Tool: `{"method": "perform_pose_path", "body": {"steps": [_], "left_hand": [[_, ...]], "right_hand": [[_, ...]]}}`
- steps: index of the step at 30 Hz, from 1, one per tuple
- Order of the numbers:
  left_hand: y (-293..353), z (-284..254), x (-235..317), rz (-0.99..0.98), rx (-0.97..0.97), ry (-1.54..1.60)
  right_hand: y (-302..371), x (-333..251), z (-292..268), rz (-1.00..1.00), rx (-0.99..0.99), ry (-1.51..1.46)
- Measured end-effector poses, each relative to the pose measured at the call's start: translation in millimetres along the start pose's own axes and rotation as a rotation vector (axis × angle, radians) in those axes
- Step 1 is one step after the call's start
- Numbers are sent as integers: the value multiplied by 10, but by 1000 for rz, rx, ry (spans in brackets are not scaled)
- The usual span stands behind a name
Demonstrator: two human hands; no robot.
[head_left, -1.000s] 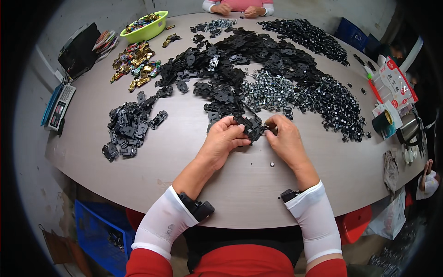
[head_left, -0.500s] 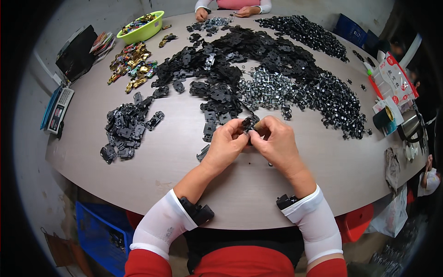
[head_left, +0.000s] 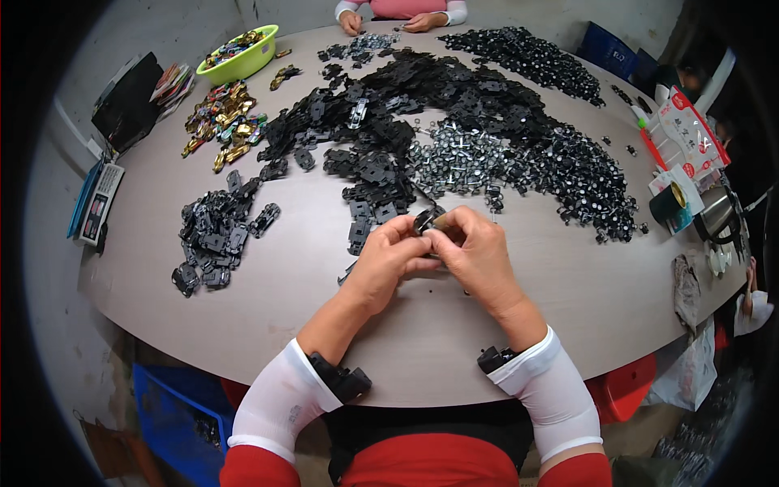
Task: The person sits at a table and assembles small black plastic components by hand. They repeatedly pick up two separate pieces, align them, and press them together to form a single unit, placing the finished assembly on the table. The process is repetitive, focusing on manual dexterity to join the parts.
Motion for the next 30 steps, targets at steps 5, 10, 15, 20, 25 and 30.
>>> {"method": "perform_pose_path", "body": {"steps": [5,10,15,20,25,30], "left_hand": [[-34,-56,-44,-37,5,3],[-33,-121,-34,22,61,-48],[-49,-162,-97,-20,61,-83],[-48,-113,-88,-37,82,-69],[-67,-79,-89,-56,65,-71],[-50,-97,-87,-37,84,-15]], "right_hand": [[20,-54,-50,34,-110,-56],[-214,408,-396,76,96,26],[-447,584,-536,38,149,250],[-647,480,-298,-132,136,486],[-700,482,-276,-147,133,511],[-445,396,-310,-114,-9,373]]}}
Point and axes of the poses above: each hand's wrist, its own y-axis away from the middle knuckle, its own z-axis out of the palm, x = y × z, the point moved 4 cm from there along -y, towards the middle knuckle, and after that the axes turned 8 degrees about z, right-handed, at the moved point
